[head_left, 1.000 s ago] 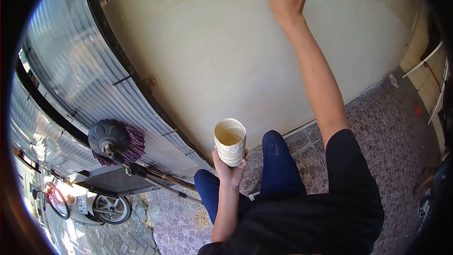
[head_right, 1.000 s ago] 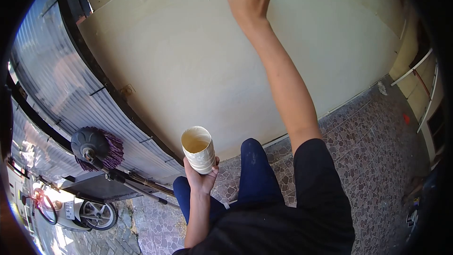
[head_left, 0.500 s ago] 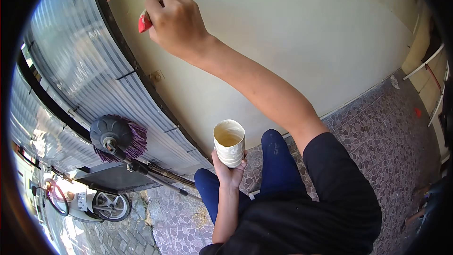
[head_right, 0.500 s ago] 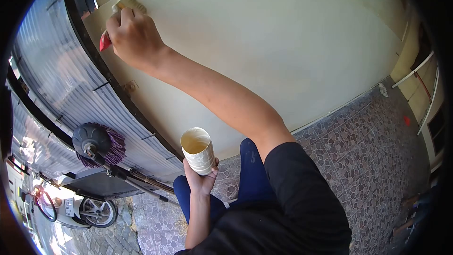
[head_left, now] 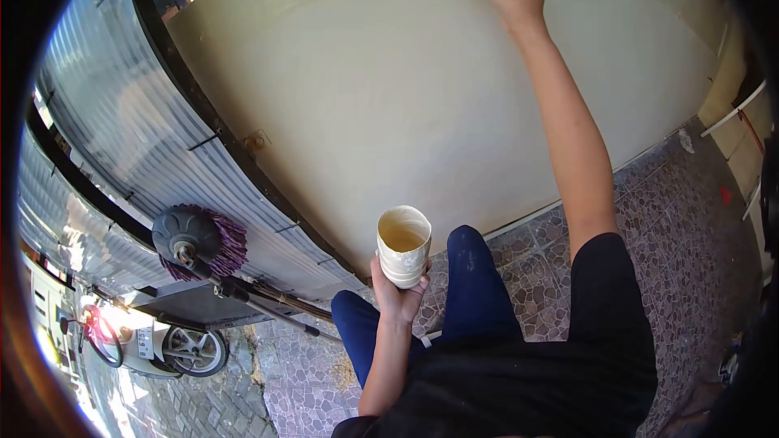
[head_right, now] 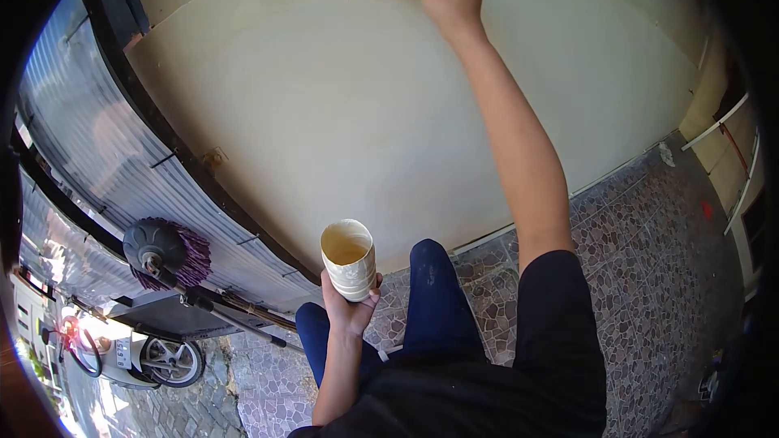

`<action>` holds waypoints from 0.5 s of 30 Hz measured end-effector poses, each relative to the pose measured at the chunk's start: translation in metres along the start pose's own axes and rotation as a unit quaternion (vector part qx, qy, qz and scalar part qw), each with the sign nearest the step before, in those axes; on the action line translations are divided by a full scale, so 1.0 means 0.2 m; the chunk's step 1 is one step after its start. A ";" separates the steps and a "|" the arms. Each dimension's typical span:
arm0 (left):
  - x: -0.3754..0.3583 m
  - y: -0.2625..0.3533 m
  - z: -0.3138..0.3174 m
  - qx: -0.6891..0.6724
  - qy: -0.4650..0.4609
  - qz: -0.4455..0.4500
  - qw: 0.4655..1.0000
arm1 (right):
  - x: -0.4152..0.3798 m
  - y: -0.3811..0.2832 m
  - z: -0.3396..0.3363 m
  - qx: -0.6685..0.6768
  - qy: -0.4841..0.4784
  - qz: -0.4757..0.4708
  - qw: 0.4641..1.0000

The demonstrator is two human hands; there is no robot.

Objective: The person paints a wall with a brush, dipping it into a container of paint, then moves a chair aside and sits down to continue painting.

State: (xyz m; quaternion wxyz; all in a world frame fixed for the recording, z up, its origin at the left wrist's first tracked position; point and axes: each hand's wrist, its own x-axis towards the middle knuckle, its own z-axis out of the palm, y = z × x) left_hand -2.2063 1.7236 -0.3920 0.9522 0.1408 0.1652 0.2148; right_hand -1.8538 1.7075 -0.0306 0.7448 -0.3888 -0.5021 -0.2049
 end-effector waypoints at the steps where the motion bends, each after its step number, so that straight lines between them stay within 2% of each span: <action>1: 0.01 -0.01 0.00 -0.001 0.001 -0.002 1.000 | 0.02 0.02 -0.09 -0.009 0.019 -0.008 1.000; 6: 0.05 -0.06 0.03 0.011 -0.011 -0.030 0.999 | 0.06 0.00 -0.52 -0.079 0.066 -0.012 0.995; 8: 0.06 -0.08 0.04 0.009 -0.007 -0.039 0.999 | 0.05 -0.05 -0.64 -0.124 0.116 0.015 0.985; 13: 0.06 -0.10 0.04 0.012 -0.011 -0.050 0.999 | 0.04 -0.14 -0.78 -0.167 0.169 0.008 0.971; 15: 0.06 -0.11 0.04 0.010 -0.002 -0.054 0.999 | 0.06 -0.13 -0.73 -0.370 0.221 -0.123 0.894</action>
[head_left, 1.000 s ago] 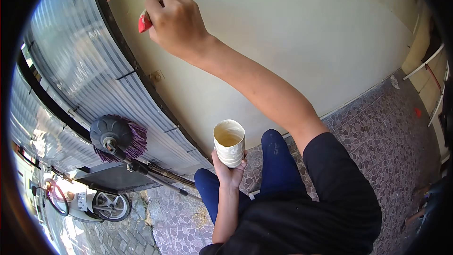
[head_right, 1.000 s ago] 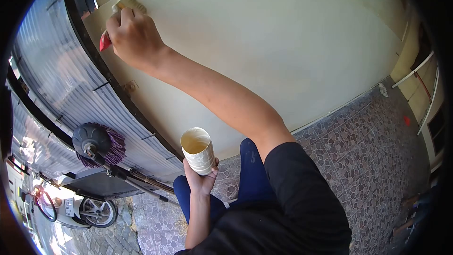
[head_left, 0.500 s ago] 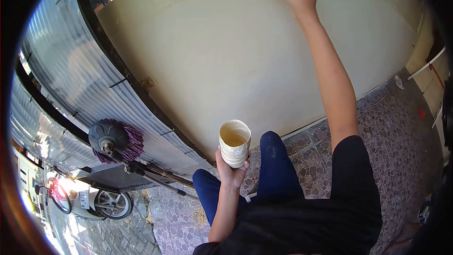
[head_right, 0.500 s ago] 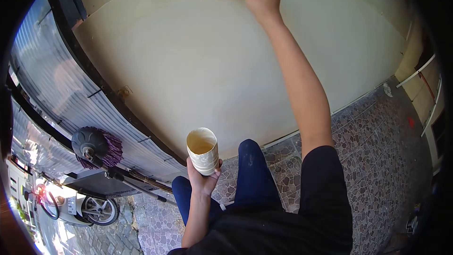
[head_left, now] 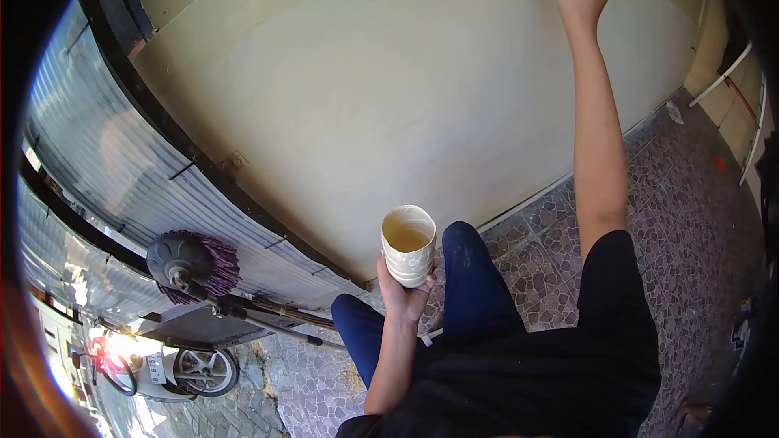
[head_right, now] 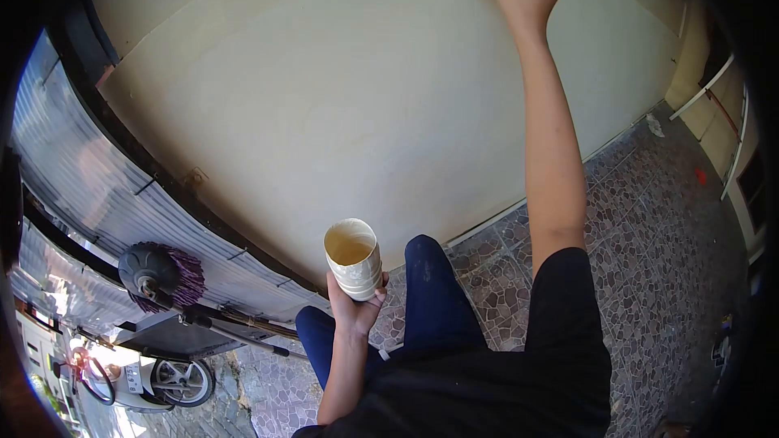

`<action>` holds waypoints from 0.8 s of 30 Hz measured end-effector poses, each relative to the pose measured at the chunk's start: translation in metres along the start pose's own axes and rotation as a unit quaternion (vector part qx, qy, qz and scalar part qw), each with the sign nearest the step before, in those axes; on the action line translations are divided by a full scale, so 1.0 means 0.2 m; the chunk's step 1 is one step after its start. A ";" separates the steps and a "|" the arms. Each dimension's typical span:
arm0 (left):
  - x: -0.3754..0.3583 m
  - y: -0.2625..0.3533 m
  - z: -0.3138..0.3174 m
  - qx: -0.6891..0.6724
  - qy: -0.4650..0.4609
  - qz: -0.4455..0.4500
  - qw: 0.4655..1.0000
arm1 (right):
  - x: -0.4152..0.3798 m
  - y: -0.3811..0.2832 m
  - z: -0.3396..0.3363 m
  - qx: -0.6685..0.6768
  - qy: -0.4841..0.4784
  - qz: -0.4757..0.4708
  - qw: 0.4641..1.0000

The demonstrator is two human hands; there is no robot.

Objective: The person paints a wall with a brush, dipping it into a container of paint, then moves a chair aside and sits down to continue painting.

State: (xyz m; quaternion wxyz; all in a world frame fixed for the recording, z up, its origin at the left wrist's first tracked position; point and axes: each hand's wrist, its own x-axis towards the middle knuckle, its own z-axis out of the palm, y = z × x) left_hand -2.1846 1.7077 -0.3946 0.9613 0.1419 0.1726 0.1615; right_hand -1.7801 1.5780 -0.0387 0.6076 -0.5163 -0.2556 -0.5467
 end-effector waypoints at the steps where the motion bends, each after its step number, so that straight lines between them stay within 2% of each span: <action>1: 0.00 0.00 -0.01 0.000 0.000 -0.003 1.000 | -0.01 -0.03 0.02 -0.003 0.000 -0.001 1.000; 3: 0.01 0.00 -0.02 0.005 -0.006 0.000 1.000 | -0.03 -0.16 0.13 -0.176 -0.071 -0.061 0.980; 5: 0.00 0.01 -0.01 0.002 -0.011 0.002 1.000 | -0.12 -0.22 0.30 -0.176 -0.044 -0.161 0.970; 7: -0.01 0.02 -0.02 -0.003 -0.011 0.002 1.000 | -0.26 -0.35 0.44 -0.112 -0.045 -0.218 0.968; 9: -0.01 0.03 -0.04 -0.010 -0.004 0.012 1.000 | -0.42 -0.55 0.54 -0.085 -0.108 -0.182 0.974; 11: -0.02 0.05 -0.04 -0.010 -0.003 0.017 1.000 | -0.54 -0.75 0.63 -0.083 -0.082 -0.216 0.969; 13: -0.03 0.07 -0.05 -0.009 -0.002 0.022 1.000 | -0.67 -0.88 0.71 -0.096 -0.107 -0.280 0.949; 15: -0.04 0.09 -0.07 -0.008 -0.024 0.025 0.999 | -0.76 -1.03 0.78 0.012 -0.083 -0.315 0.945; 20: -0.06 0.12 -0.07 -0.018 -0.020 0.031 0.999 | -0.93 -1.38 0.79 0.135 -0.185 -0.256 0.939; 21: -0.07 0.13 -0.06 -0.019 -0.017 0.032 0.999 | -0.92 -1.39 0.79 0.141 -0.184 -0.257 0.938; 23: -0.08 0.13 -0.06 -0.021 -0.024 0.038 0.999 | -0.87 -1.39 0.78 0.266 -0.164 -0.168 0.935; 24: -0.08 0.13 -0.05 -0.023 -0.030 0.039 0.999 | -0.83 -1.34 0.83 0.285 -0.078 -0.198 0.934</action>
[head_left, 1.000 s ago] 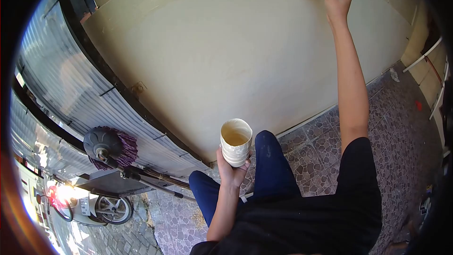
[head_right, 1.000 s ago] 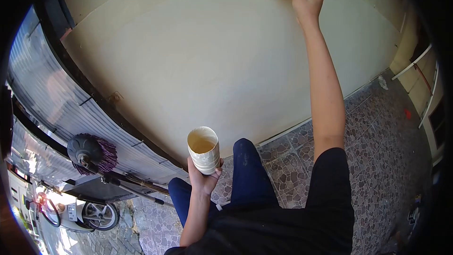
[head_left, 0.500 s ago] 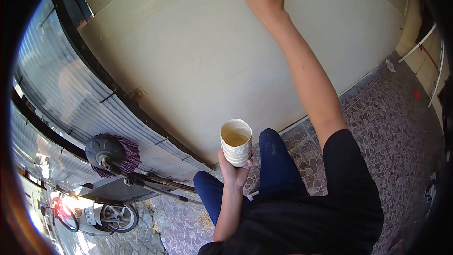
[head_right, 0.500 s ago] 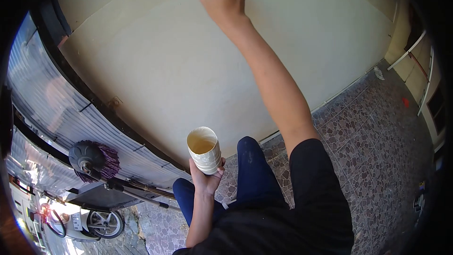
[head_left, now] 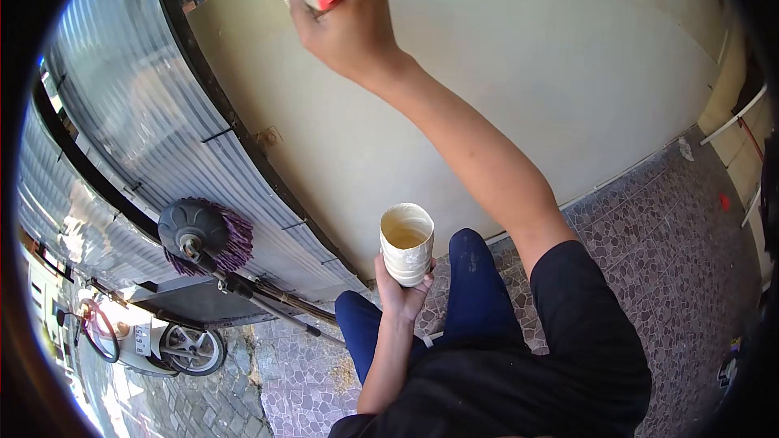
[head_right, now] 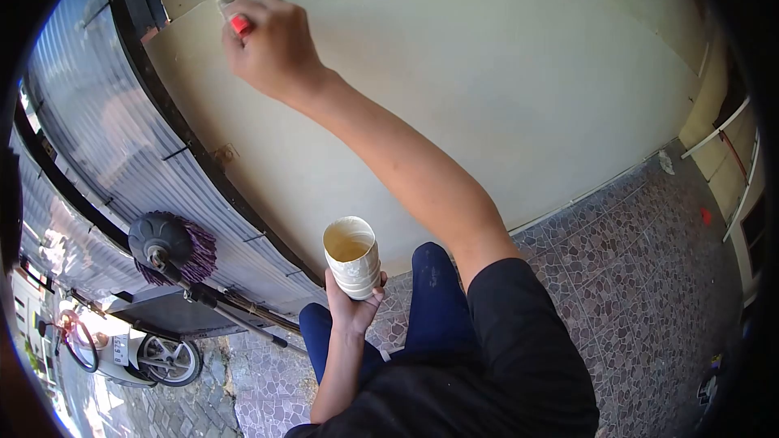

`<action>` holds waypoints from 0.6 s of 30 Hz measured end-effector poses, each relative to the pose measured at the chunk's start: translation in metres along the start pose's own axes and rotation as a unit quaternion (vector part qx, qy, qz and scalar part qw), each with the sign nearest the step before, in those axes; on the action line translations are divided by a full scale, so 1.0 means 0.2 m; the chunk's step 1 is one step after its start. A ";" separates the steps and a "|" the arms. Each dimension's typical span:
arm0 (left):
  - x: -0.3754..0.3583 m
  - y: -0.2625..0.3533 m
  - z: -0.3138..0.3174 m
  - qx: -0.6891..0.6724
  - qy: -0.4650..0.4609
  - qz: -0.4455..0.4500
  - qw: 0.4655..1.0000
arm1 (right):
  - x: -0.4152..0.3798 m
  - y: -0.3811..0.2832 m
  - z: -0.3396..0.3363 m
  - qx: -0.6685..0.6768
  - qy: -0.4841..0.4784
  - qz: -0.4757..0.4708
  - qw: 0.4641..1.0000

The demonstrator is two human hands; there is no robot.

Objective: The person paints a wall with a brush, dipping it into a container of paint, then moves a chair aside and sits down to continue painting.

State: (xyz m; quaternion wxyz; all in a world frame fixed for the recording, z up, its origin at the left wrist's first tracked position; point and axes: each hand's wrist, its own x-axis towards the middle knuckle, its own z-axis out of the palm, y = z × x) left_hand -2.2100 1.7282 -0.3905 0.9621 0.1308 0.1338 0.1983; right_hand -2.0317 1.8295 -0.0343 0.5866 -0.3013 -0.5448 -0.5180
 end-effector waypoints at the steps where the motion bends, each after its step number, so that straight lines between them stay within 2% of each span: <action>1: 0.00 0.00 0.01 -0.002 0.000 0.004 1.000 | 0.00 0.09 -0.06 0.000 -0.022 0.045 0.999; 3: 0.00 -0.01 0.02 0.006 0.013 0.008 1.000 | 0.04 0.16 -0.24 0.068 -0.019 0.171 0.983; 4: 0.00 -0.01 0.02 0.004 0.011 0.011 1.000 | 0.04 0.24 -0.33 0.030 -0.013 0.175 0.984; 6: 0.00 -0.01 0.03 0.007 0.013 0.005 1.000 | 0.04 0.35 -0.50 0.084 -0.004 0.263 0.961; 13: 0.03 -0.05 0.03 -0.021 0.001 -0.010 1.000 | 0.10 0.64 -1.16 -0.040 0.016 0.316 0.948; 18: 0.03 -0.07 0.04 0.010 0.012 -0.011 1.000 | 0.17 0.65 -1.41 -0.206 0.052 0.346 0.914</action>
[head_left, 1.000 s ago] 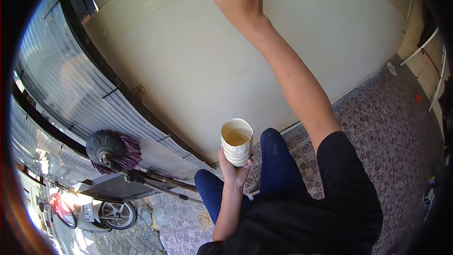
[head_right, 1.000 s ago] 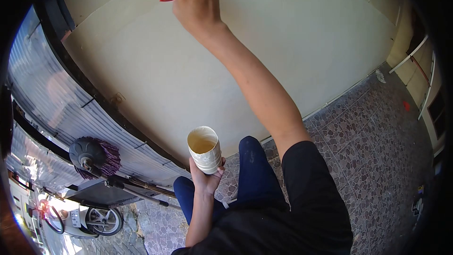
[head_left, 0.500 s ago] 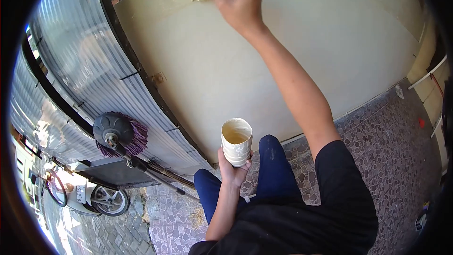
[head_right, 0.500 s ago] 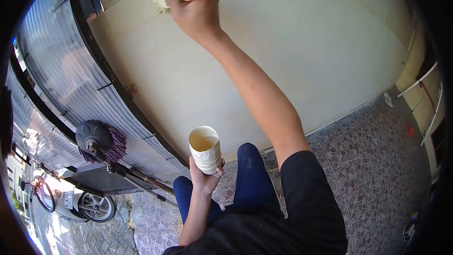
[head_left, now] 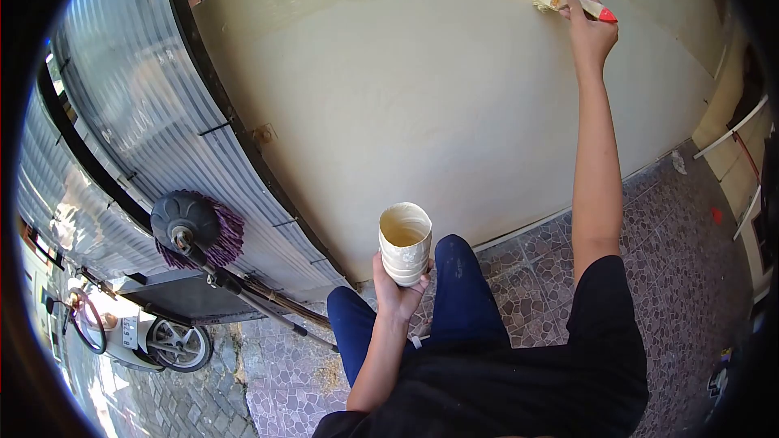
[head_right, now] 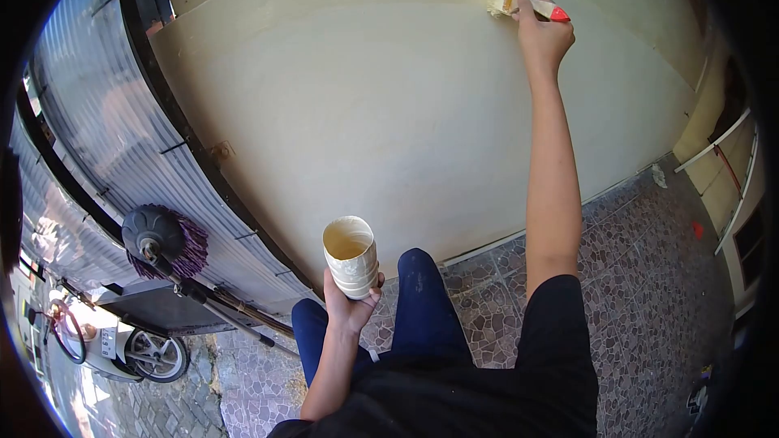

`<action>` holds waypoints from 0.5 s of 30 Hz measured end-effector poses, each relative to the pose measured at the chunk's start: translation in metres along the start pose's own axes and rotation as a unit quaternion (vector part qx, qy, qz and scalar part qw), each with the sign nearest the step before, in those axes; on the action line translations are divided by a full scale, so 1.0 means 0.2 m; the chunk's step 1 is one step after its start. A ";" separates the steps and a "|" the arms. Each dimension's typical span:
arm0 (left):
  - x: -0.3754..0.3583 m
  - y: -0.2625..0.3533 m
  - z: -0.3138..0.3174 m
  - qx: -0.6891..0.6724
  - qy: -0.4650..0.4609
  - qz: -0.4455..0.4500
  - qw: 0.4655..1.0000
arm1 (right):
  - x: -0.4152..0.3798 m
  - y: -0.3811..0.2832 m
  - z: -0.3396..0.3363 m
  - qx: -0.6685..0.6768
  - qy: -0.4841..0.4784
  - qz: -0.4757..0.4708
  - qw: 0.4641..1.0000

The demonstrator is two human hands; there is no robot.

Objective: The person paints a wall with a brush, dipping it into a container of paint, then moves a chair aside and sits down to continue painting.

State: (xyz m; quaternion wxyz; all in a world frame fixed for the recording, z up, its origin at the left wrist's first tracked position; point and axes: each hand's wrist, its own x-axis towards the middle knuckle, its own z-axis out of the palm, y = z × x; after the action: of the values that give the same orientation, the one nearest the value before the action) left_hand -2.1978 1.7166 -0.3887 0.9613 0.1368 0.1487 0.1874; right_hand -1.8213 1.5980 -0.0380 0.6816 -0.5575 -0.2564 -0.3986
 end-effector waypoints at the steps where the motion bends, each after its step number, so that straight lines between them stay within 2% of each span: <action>1: 0.00 0.00 0.00 0.000 -0.002 -0.001 1.000 | -0.01 -0.01 -0.01 -0.001 0.000 -0.002 1.000; 3: 0.00 -0.01 0.00 -0.005 0.002 -0.006 1.000 | -0.04 -0.02 0.00 -0.180 0.046 -0.086 0.979; 4: 0.00 -0.01 -0.01 -0.008 0.002 -0.007 1.000 | -0.06 -0.02 0.04 -0.181 0.044 -0.087 0.979; 6: 0.01 -0.01 -0.03 -0.007 0.004 -0.012 1.000 | -0.16 -0.02 0.17 -0.258 0.011 -0.208 0.943; 10: 0.01 0.00 -0.04 -0.012 0.014 -0.013 1.000 | -0.53 -0.21 0.55 -0.199 0.006 -0.342 0.918; 12: 0.01 0.01 -0.08 -0.044 -0.026 -0.013 0.999 | -0.75 -0.31 0.74 -0.167 -0.011 -0.397 0.902; 15: -0.01 0.04 -0.10 -0.037 -0.012 0.004 0.999 | -1.05 -0.52 0.92 -0.097 -0.059 -0.395 0.912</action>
State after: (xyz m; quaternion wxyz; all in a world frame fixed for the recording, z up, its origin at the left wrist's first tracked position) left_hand -2.2093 1.7264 -0.4037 0.9667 0.1035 0.1297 0.1951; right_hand -2.0053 1.8236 -0.1006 0.3953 -0.4966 -0.4556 -0.6242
